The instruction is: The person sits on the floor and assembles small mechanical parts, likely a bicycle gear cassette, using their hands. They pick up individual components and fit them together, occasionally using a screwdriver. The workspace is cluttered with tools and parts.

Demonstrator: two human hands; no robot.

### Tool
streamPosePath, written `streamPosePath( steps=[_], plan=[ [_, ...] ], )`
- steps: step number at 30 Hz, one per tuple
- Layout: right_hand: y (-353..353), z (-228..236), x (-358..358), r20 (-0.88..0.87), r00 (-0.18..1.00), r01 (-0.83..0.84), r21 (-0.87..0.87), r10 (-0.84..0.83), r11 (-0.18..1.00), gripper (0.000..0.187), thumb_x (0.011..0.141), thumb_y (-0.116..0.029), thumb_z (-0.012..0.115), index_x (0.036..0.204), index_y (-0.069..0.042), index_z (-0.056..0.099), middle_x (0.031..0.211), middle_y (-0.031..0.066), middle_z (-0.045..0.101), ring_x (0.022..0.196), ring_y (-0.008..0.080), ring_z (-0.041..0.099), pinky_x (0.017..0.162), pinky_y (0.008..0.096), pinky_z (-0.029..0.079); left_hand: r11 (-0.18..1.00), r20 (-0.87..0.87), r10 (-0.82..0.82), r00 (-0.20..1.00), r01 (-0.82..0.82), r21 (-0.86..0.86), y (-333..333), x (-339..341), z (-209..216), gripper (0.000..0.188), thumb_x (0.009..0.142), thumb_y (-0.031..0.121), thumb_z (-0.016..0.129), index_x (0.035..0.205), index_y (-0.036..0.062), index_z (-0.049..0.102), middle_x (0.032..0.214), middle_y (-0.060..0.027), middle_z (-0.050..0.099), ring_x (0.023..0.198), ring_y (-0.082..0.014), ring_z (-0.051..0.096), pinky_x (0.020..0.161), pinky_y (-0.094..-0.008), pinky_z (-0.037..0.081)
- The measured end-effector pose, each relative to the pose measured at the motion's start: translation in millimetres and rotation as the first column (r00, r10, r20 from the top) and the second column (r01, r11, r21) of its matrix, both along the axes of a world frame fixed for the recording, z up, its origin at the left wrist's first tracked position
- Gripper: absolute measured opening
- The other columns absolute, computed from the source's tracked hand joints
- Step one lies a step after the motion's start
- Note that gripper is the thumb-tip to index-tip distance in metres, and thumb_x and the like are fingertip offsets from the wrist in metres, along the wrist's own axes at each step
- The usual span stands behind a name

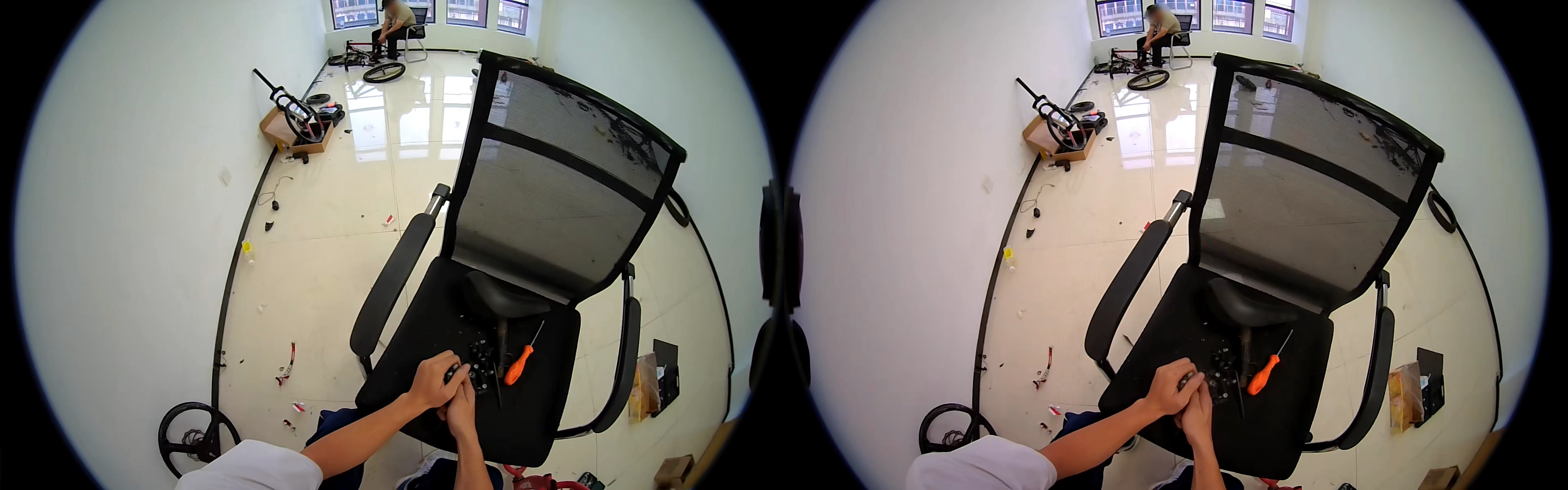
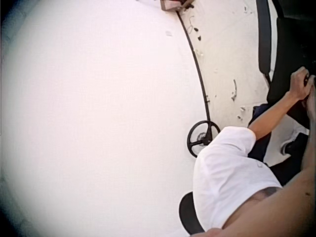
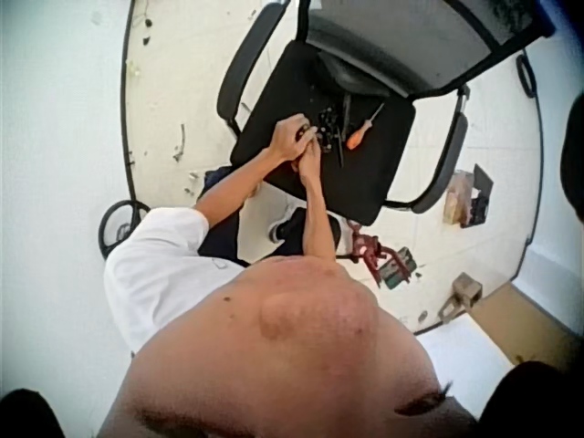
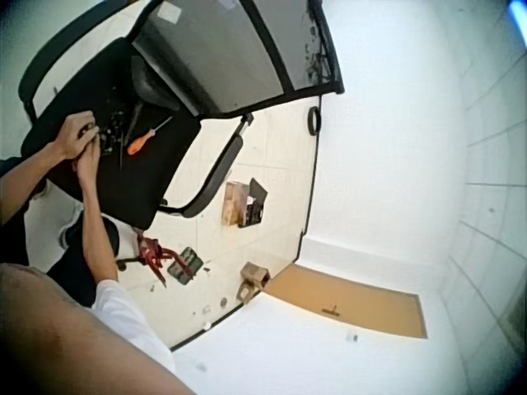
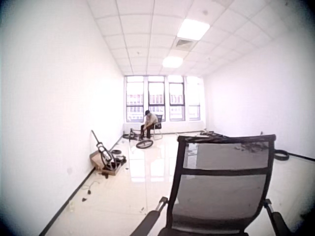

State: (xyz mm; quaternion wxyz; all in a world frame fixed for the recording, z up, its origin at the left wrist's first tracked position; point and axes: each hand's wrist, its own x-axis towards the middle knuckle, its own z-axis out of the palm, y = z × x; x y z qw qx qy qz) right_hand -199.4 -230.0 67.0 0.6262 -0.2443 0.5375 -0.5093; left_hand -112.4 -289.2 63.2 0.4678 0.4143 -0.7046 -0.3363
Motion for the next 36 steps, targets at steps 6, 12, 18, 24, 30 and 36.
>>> streamPosePath(
  steps=[6, 12, 18, 24, 30, 36],
  plan=[
    [-5, -19, -5, -0.099, 0.995, -0.025, -0.041, 0.02, 0.999, 0.022, 0.104, -0.024, 0.035, 0.103, -0.008, 0.05, 0.057, -0.0034, 0.041, 0.04, 0.0056, 0.035, 0.035, 0.0224, 0.027, 0.991, -0.109, 0.057, 0.992, -0.043, 0.129, -4, 0, -2, 0.031, 0.09, 0.019, 0.059, 0.072, -0.0061, 0.055, 0.062, -0.0139, 0.052, 0.053, -0.0258, 0.05, 0.05, -0.0364, 0.037],
    [-1, -34, 7, -0.636, 0.766, -0.11, -0.268, -0.09, 0.957, 0.025, 0.1, -0.024, 0.044, 0.093, -0.002, 0.054, 0.064, 0.0052, 0.056, 0.05, 0.0153, 0.054, 0.045, 0.0282, 0.038, 0.865, -0.106, 0.096, 0.99, -0.03, 0.501, -8, 11, -12, 0.041, 0.092, 0.031, 0.058, 0.073, -0.0061, 0.06, 0.062, -0.0158, 0.055, 0.054, -0.0288, 0.054, 0.055, -0.0388, 0.042],
    [2, -2, -1, 0.203, 0.979, -0.009, 0.127, -0.017, 0.992, 0.021, 0.101, -0.029, 0.04, 0.095, -0.012, 0.051, 0.058, -0.004, 0.042, 0.039, 0.0065, 0.034, 0.035, 0.0232, 0.024, 0.973, 0.108, -0.098, 0.989, 0.118, -0.196, 8, 26, 8, 0.021, 0.081, 0.02, 0.067, 0.089, 0.0008, 0.064, 0.091, -0.014, 0.061, 0.083, -0.0327, 0.059, 0.076, -0.0399, 0.047],
    [-5, 3, -6, 0.037, 0.999, -0.003, 0.055, 0.001, 0.998, 0.016, 0.102, -0.024, 0.04, 0.089, -0.015, 0.042, 0.058, -0.005, 0.032, 0.04, 0.0068, 0.028, 0.037, 0.0236, 0.021, 0.945, 0.01, -0.058, 0.998, 0.058, -0.322, -11, 46, 92, 0.034, 0.087, 0.016, 0.061, 0.113, -0.0061, 0.058, 0.112, -0.0169, 0.061, 0.1, -0.0314, 0.059, 0.09, -0.0381, 0.044],
    [-5, 2, -10, 0.076, 0.996, 0.036, 0.028, -0.038, 0.999, 0.015, 0.101, -0.019, 0.041, 0.088, -0.012, 0.041, 0.058, -0.0038, 0.031, 0.039, 0.0059, 0.027, 0.035, 0.0239, 0.018, 0.999, 0.025, -0.03, 0.999, 0.031, -0.031, -44, 39, 228, 0.029, 0.092, 0.022, 0.058, 0.106, -0.0018, 0.066, 0.089, -0.0153, 0.068, 0.071, -0.0232, 0.063, 0.077, -0.0301, 0.049],
    [-1, 11, -18, -0.016, 1.0, 0.004, 0.015, -0.004, 1.0, 0.015, 0.1, -0.019, 0.043, 0.087, -0.012, 0.041, 0.058, -0.0027, 0.037, 0.039, 0.0049, 0.033, 0.034, 0.0214, 0.023, 0.901, 0.079, -0.152, 0.985, 0.105, 0.42, 19, 52, 67, 0.026, 0.09, 0.019, 0.065, 0.104, -0.0019, 0.065, 0.081, -0.0082, 0.067, 0.069, -0.0182, 0.062, 0.067, -0.0291, 0.05]
  ],
)
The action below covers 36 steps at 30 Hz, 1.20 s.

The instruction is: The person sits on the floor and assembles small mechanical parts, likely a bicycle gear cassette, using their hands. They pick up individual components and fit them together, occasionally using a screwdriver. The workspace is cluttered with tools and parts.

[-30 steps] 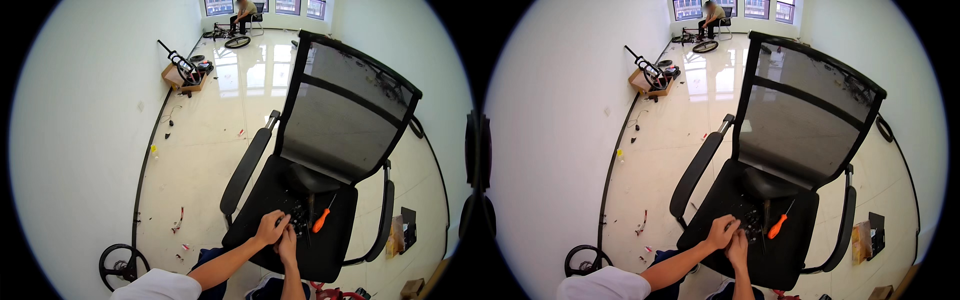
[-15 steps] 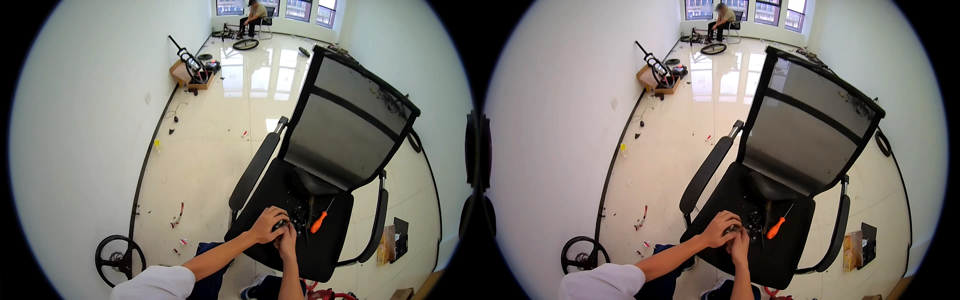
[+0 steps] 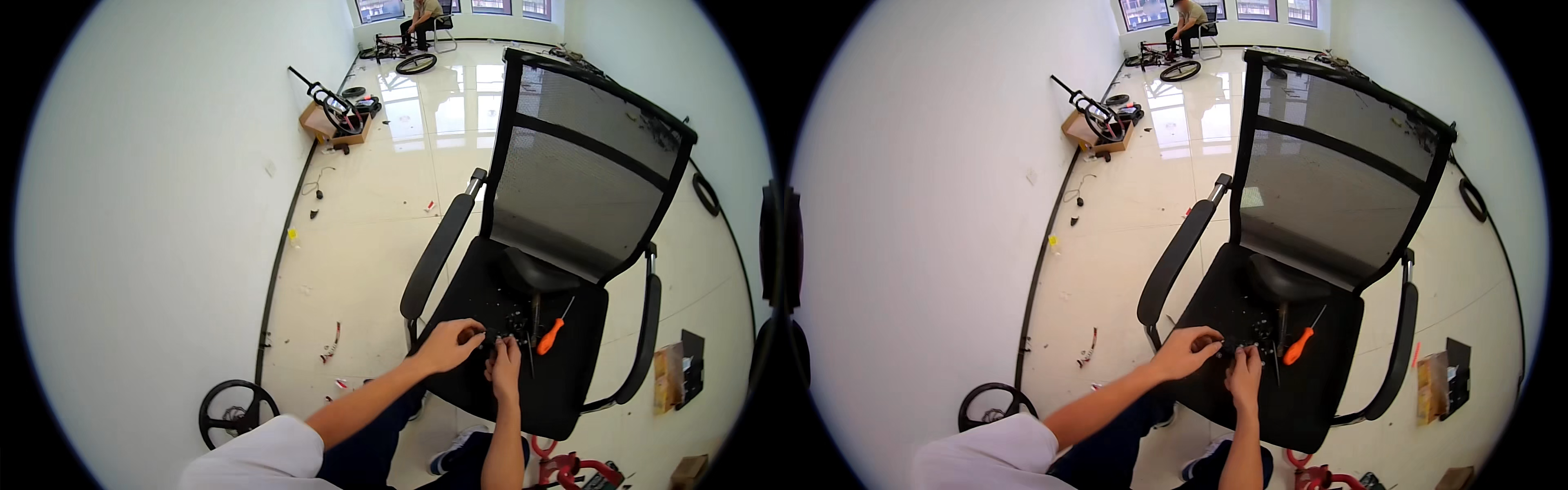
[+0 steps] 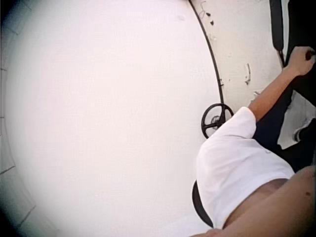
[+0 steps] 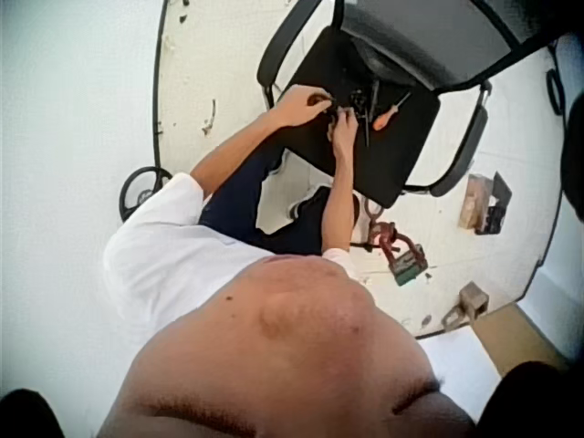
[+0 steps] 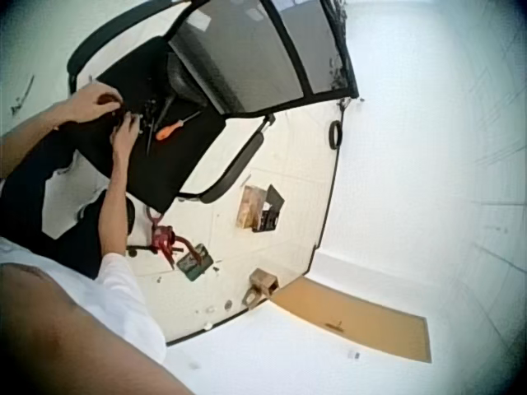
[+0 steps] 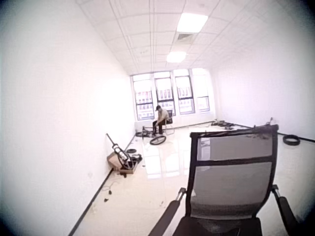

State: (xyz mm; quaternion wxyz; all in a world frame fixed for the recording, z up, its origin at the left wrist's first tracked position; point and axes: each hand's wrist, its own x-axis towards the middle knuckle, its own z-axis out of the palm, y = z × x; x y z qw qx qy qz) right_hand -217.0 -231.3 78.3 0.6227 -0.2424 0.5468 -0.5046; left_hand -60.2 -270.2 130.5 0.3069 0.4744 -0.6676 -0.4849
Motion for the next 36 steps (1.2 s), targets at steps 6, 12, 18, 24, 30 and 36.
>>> streamPosePath(
  steps=[6, 12, 18, 24, 30, 36],
  plan=[
    [-1, -5, 1, 0.084, 0.996, -0.013, 0.002, 0.013, 1.0, 0.016, 0.101, -0.024, 0.044, 0.089, -0.014, 0.043, 0.058, -0.0044, 0.031, 0.041, 0.0057, 0.029, 0.037, 0.0223, 0.02, 0.993, -0.083, 0.048, 0.995, -0.057, -0.103, 6, -10, -36, 0.045, 0.084, 0.022, 0.073, 0.12, 0.003, 0.055, 0.114, -0.0121, 0.058, 0.101, -0.021, 0.059, 0.086, -0.0336, 0.048],
    [-2, -7, -8, 0.405, 0.914, -0.069, 0.089, 0.027, 0.994, 0.014, 0.101, -0.023, 0.046, 0.089, -0.015, 0.045, 0.061, -0.0044, 0.032, 0.046, 0.0057, 0.029, 0.04, 0.0218, 0.022, 0.932, -0.123, 0.016, 0.992, -0.059, -0.359, -6, -29, -68, 0.032, 0.084, 0.022, 0.069, 0.104, 0.0002, 0.056, 0.098, -0.0143, 0.053, 0.087, -0.0249, 0.056, 0.077, -0.0346, 0.045],
    [-7, -13, -13, 0.496, 0.862, 0.03, 0.16, -0.107, 0.987, 0.012, 0.099, -0.018, 0.047, 0.088, -0.012, 0.047, 0.058, -0.0067, 0.031, 0.041, 0.0049, 0.025, 0.036, 0.0199, 0.019, 0.96, -0.236, 0.07, 0.969, -0.129, -0.249, -3, -52, -87, 0.032, 0.079, 0.013, 0.069, 0.102, 0.0003, 0.052, 0.09, -0.0125, 0.056, 0.084, -0.0213, 0.056, 0.078, -0.0324, 0.046],
    [-6, -10, -24, 0.488, 0.829, 0.181, 0.225, -0.272, 0.957, 0.024, 0.093, -0.033, 0.053, 0.096, -0.01, 0.051, 0.069, -0.0006, 0.049, 0.043, 0.0066, 0.032, 0.035, 0.0194, 0.021, 0.986, -0.263, 0.047, 0.964, -0.087, -0.145, 3, -62, -88, 0.044, 0.072, 0.015, 0.077, 0.104, 0.0009, 0.051, 0.092, -0.0132, 0.059, 0.087, -0.0209, 0.059, 0.081, -0.0327, 0.047],
    [-2, -5, -17, 0.308, 0.941, 0.095, 0.161, -0.141, 0.982, 0.017, 0.096, -0.029, 0.049, 0.102, -0.014, 0.048, 0.072, -0.0006, 0.046, 0.045, 0.009, 0.033, 0.037, 0.0207, 0.022, 0.98, -0.225, 0.197, 0.954, -0.183, 0.082, 4, -68, -93, 0.04, 0.073, 0.015, 0.076, 0.101, 0.0007, 0.052, 0.091, -0.0124, 0.061, 0.085, -0.0171, 0.059, 0.079, -0.0327, 0.049],
    [-1, 11, -6, 0.22, 0.975, -0.016, 0.136, -0.015, 0.991, 0.02, 0.097, -0.028, 0.048, 0.111, -0.014, 0.047, 0.073, 0.0011, 0.045, 0.049, 0.011, 0.039, 0.04, 0.0223, 0.029, 0.887, -0.402, 0.373, 0.836, -0.194, 0.42, -7, -60, -96, 0.027, 0.081, 0.004, 0.069, 0.102, 0.0033, 0.052, 0.088, -0.0056, 0.06, 0.078, -0.0121, 0.06, 0.067, -0.0266, 0.05]
  ],
)
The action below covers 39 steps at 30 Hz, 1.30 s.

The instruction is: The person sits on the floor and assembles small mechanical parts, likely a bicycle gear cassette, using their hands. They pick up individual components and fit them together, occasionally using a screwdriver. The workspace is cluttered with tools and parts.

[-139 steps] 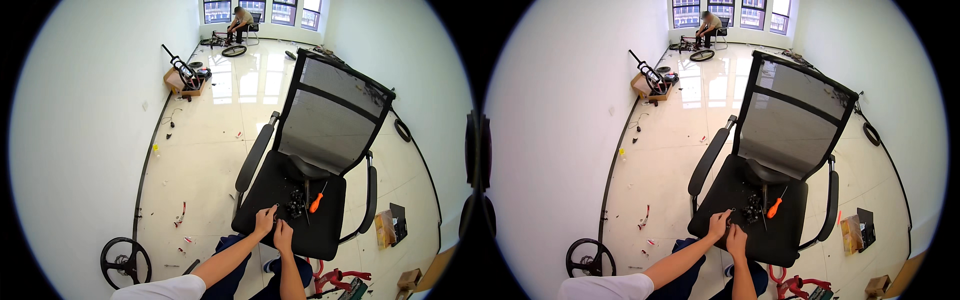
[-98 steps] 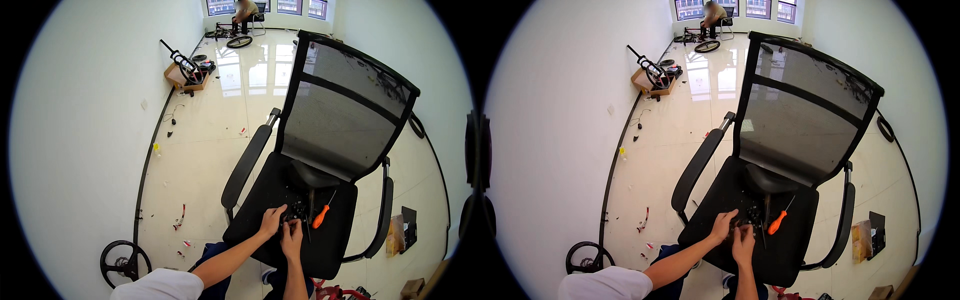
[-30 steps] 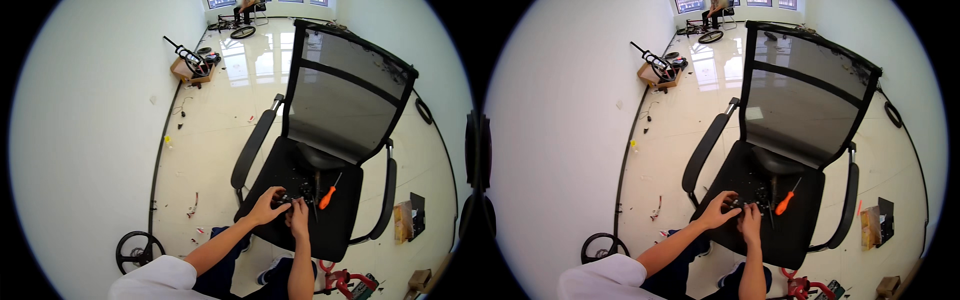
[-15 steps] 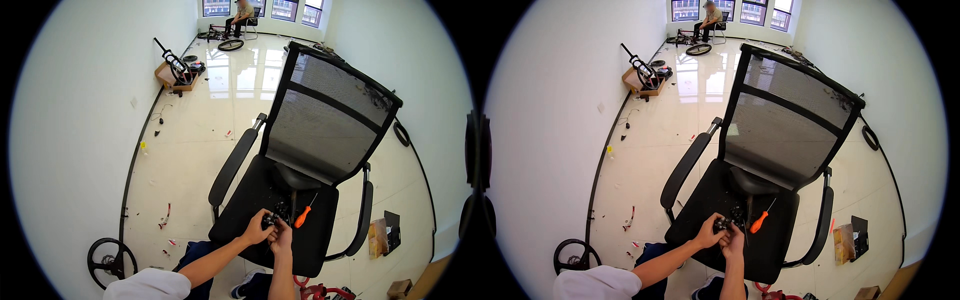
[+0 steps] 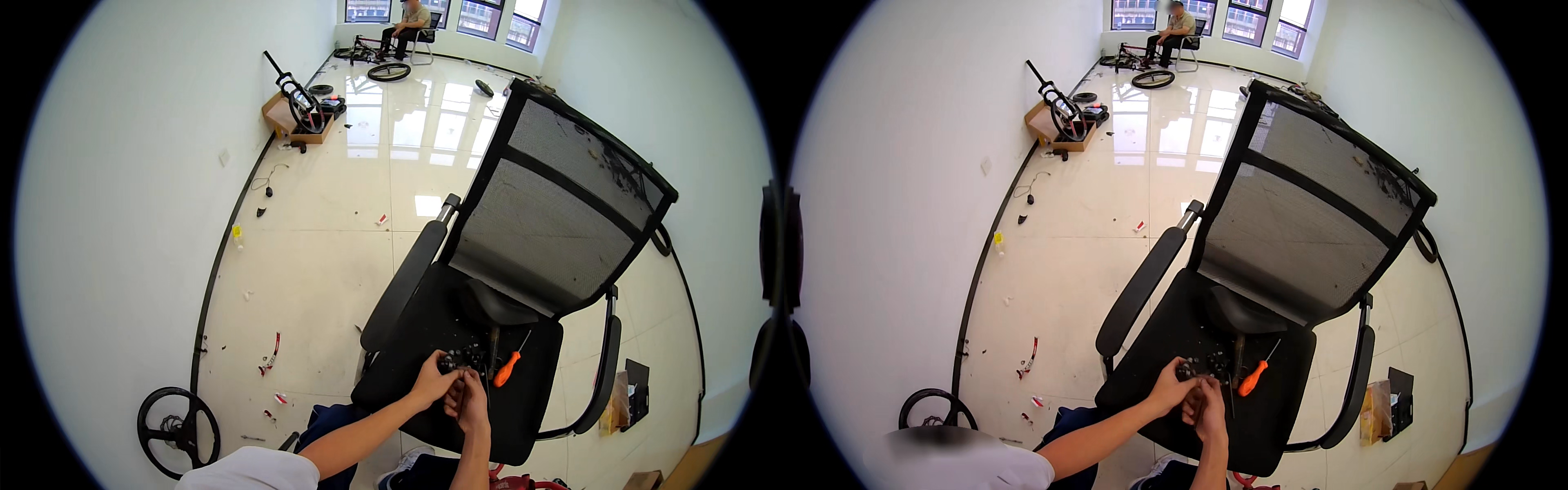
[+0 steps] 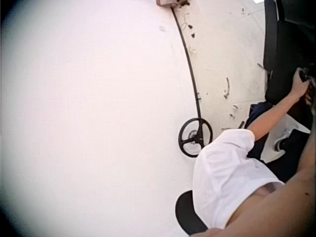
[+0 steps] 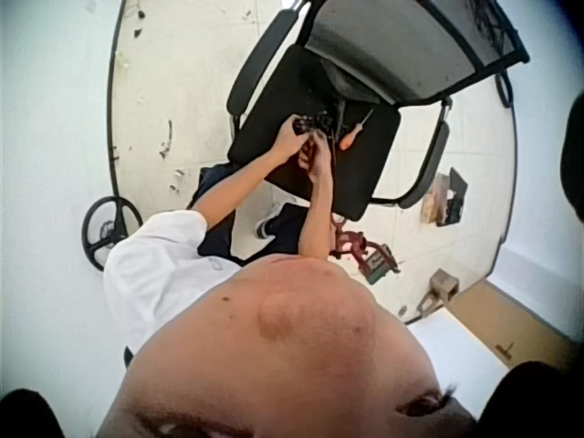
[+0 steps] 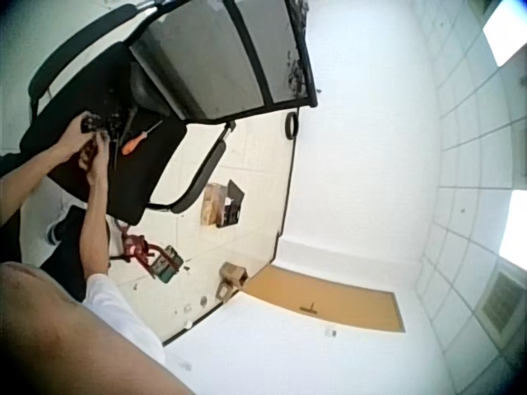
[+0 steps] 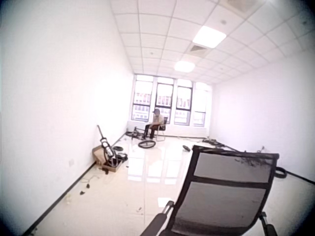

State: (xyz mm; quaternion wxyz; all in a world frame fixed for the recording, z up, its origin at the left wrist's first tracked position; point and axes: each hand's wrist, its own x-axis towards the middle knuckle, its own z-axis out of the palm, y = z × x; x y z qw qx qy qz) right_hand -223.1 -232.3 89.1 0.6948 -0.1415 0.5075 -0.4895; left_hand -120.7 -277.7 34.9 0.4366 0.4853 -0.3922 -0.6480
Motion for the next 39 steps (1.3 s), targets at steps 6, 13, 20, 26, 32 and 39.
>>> streamPosePath(
  steps=[6, 13, 20, 26, 32, 39],
  plan=[
    [13, -18, -8, -0.565, 0.821, -0.317, -0.325, 0.086, 0.891, 0.048, 0.091, -0.012, 0.057, 0.135, 0.002, 0.043, 0.109, 0.0113, 0.056, 0.089, 0.0189, 0.059, 0.07, 0.0309, 0.052, 0.961, -0.353, 0.074, 0.933, 0.028, 0.276, -13, 21, 7, 0.015, 0.079, 0.004, 0.065, 0.091, 0.003, 0.056, 0.075, -0.0031, 0.058, 0.065, -0.0118, 0.056, 0.059, -0.0287, 0.047],
    [14, -4, -5, -0.683, 0.73, -0.435, -0.469, -0.004, 0.768, 0.049, 0.082, -0.001, 0.062, 0.13, 0.0, 0.052, 0.12, 0.0128, 0.053, 0.096, 0.0213, 0.063, 0.079, 0.0293, 0.054, 0.893, -0.376, 0.006, 0.927, 0.165, 0.419, -15, 27, 7, 0.003, 0.081, 0.005, 0.059, 0.08, 0.0075, 0.057, 0.073, -0.0016, 0.056, 0.065, -0.0127, 0.054, 0.061, -0.0279, 0.044],
    [12, -5, -5, -0.774, 0.629, -0.405, -0.41, -0.076, 0.817, 0.033, 0.079, -0.004, 0.066, 0.111, 0.004, 0.064, 0.1, 0.0119, 0.064, 0.086, 0.0203, 0.066, 0.075, 0.0286, 0.054, 0.926, -0.181, -0.071, 0.981, 0.132, 0.353, -14, 24, 8, 0.002, 0.078, 0.006, 0.059, 0.077, 0.007, 0.057, 0.067, -0.001, 0.055, 0.06, -0.0107, 0.052, 0.054, -0.0274, 0.042],
    [10, -8, 5, -0.871, 0.449, -0.372, -0.384, -0.198, 0.845, 0.018, 0.08, -0.009, 0.069, 0.091, 0.005, 0.067, 0.079, 0.0147, 0.067, 0.069, 0.0231, 0.067, 0.065, 0.0306, 0.052, 0.995, 0.159, -0.003, 0.987, -0.013, 0.099, -8, 12, 1, 0.016, 0.075, 0.01, 0.066, 0.085, -0.001, 0.062, 0.069, -0.0039, 0.061, 0.06, -0.0105, 0.056, 0.053, -0.0277, 0.044],
    [9, -14, 8, -0.901, 0.247, -0.431, -0.431, -0.355, 0.793, 0.016, 0.088, -0.013, 0.06, 0.085, 0.002, 0.066, 0.073, 0.019, 0.063, 0.066, 0.0351, 0.064, 0.06, 0.0383, 0.049, 0.998, 0.386, 0.065, 0.92, -0.059, -0.028, -4, 3, -21, 0.025, 0.075, 0.011, 0.071, 0.093, -0.0047, 0.064, 0.074, -0.0102, 0.066, 0.064, -0.0105, 0.058, 0.057, -0.029, 0.046],
    [9, -12, 4, -0.898, 0.274, -0.328, -0.423, -0.343, 0.845, 0.021, 0.089, -0.016, 0.059, 0.081, 0.003, 0.065, 0.067, 0.0194, 0.06, 0.061, 0.0323, 0.062, 0.056, 0.036, 0.046, 0.994, 0.455, -0.016, 0.891, 0.063, -0.088, -3, -2, -18, 0.038, 0.078, 0.013, 0.069, 0.108, -0.0068, 0.06, 0.07, -0.0158, 0.066, 0.063, -0.0197, 0.066, 0.061, -0.0332, 0.05]
  ],
)
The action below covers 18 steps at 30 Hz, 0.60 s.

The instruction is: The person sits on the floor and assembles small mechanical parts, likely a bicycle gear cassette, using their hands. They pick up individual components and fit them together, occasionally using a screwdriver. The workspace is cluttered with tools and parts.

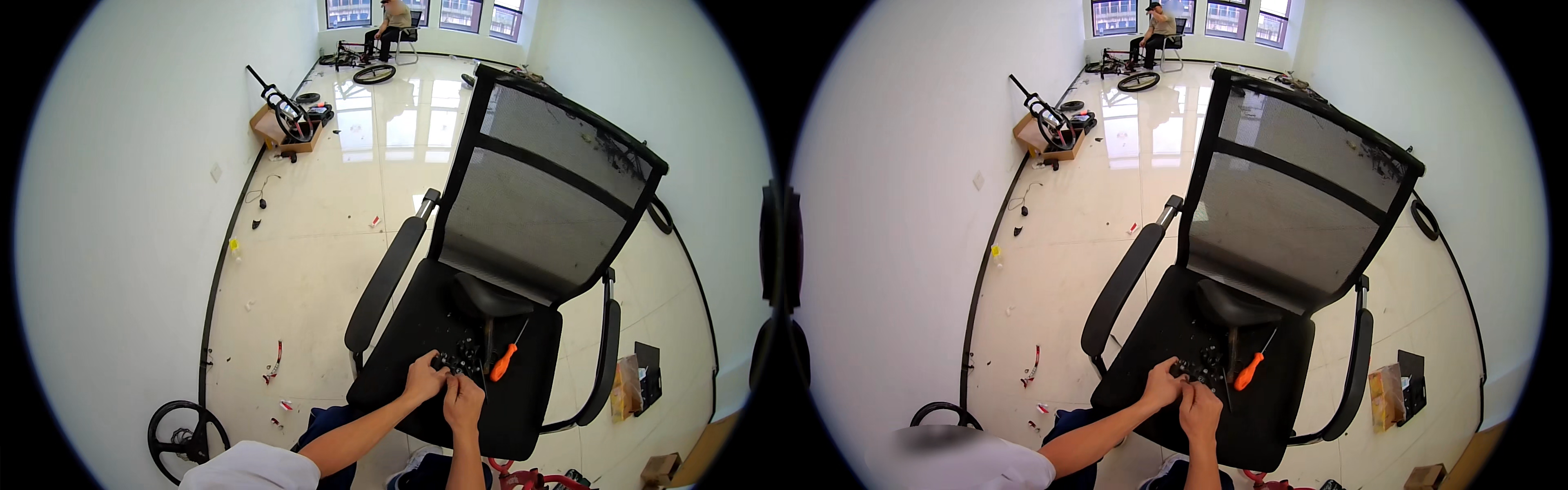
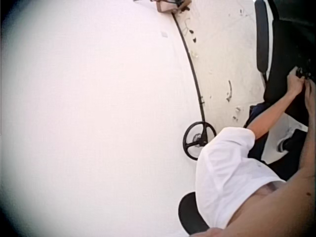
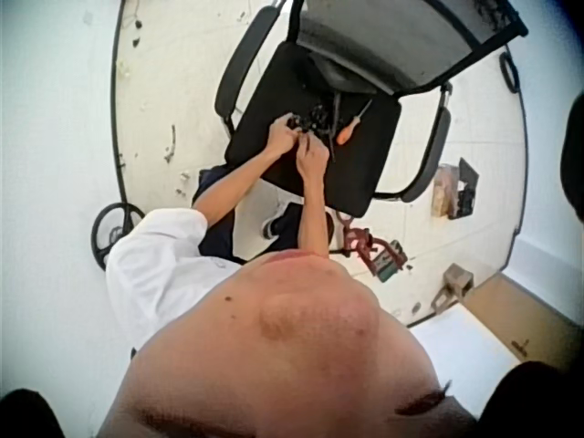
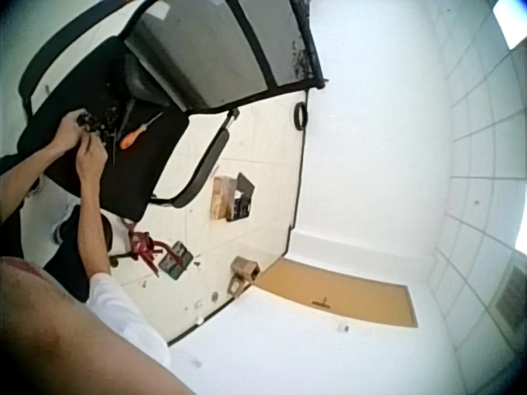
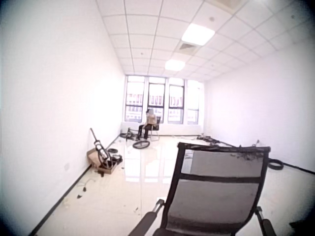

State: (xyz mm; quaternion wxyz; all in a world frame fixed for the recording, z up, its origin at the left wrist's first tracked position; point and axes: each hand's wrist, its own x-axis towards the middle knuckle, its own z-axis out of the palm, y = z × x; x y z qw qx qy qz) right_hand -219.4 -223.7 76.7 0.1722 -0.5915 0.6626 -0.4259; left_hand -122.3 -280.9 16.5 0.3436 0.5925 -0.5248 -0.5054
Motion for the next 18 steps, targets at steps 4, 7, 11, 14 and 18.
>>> streamPosePath(
  steps=[4, 7, 11, 14, 18],
  plan=[
    [-1, 20, 5, 0.289, 0.957, -0.001, 0.125, -0.036, 0.992, 0.017, 0.085, -0.015, 0.066, 0.083, 0.002, 0.067, 0.07, 0.0144, 0.064, 0.065, 0.0243, 0.065, 0.061, 0.0318, 0.049, 1.0, -0.417, 0.004, 0.909, 0.002, 0.014, 0, -8, -11, 0.02, 0.082, 0.01, 0.068, 0.097, -0.0027, 0.062, 0.072, -0.0072, 0.065, 0.057, -0.0153, 0.059, 0.054, -0.0305, 0.047],
    [-3, 7, 1, 0.322, 0.945, 0.024, 0.087, -0.051, 0.996, 0.018, 0.084, -0.013, 0.068, 0.085, 0.004, 0.067, 0.071, 0.0118, 0.065, 0.065, 0.0161, 0.064, 0.062, 0.028, 0.049, 0.972, -0.584, 0.134, 0.8, 0.008, 0.234, 5, -12, 0, 0.013, 0.085, 0.006, 0.065, 0.097, 0.0017, 0.063, 0.075, -0.0024, 0.062, 0.056, -0.0114, 0.054, 0.048, -0.0271, 0.042],
    [-4, 0, 0, 0.384, 0.923, -0.044, 0.081, 0.01, 0.996, 0.018, 0.087, -0.013, 0.066, 0.087, 0.006, 0.065, 0.071, 0.0093, 0.065, 0.066, 0.0135, 0.064, 0.062, 0.0255, 0.049, 0.908, -0.563, 0.235, 0.792, 0.028, 0.418, 0, -5, 13, 0.008, 0.085, 0.006, 0.065, 0.093, 0.0051, 0.062, 0.073, -0.0014, 0.06, 0.057, -0.01, 0.053, 0.046, -0.0243, 0.039],
    [-9, 0, 0, 0.453, 0.89, -0.094, 0.074, 0.051, 0.993, 0.019, 0.09, -0.013, 0.064, 0.088, 0.006, 0.064, 0.071, 0.0067, 0.064, 0.065, 0.0115, 0.063, 0.06, 0.024, 0.048, 0.91, -0.624, 0.218, 0.751, 0.074, 0.407, -6, -2, 8, 0.007, 0.086, 0.008, 0.066, 0.092, 0.0066, 0.062, 0.076, -0.0013, 0.062, 0.063, -0.011, 0.058, 0.05, -0.0241, 0.044],
    [-6, -13, -3, 0.492, 0.87, -0.111, 0.118, 0.039, 0.987, 0.016, 0.089, -0.011, 0.065, 0.087, 0.005, 0.063, 0.073, 0.0082, 0.064, 0.066, 0.0118, 0.063, 0.061, 0.0247, 0.049, 0.907, -0.598, 0.204, 0.775, 0.081, 0.414, -6, 1, 17, 0.005, 0.086, 0.005, 0.064, 0.091, 0.0063, 0.063, 0.076, -0.0021, 0.062, 0.062, -0.0107, 0.058, 0.049, -0.0246, 0.043]
  ],
)
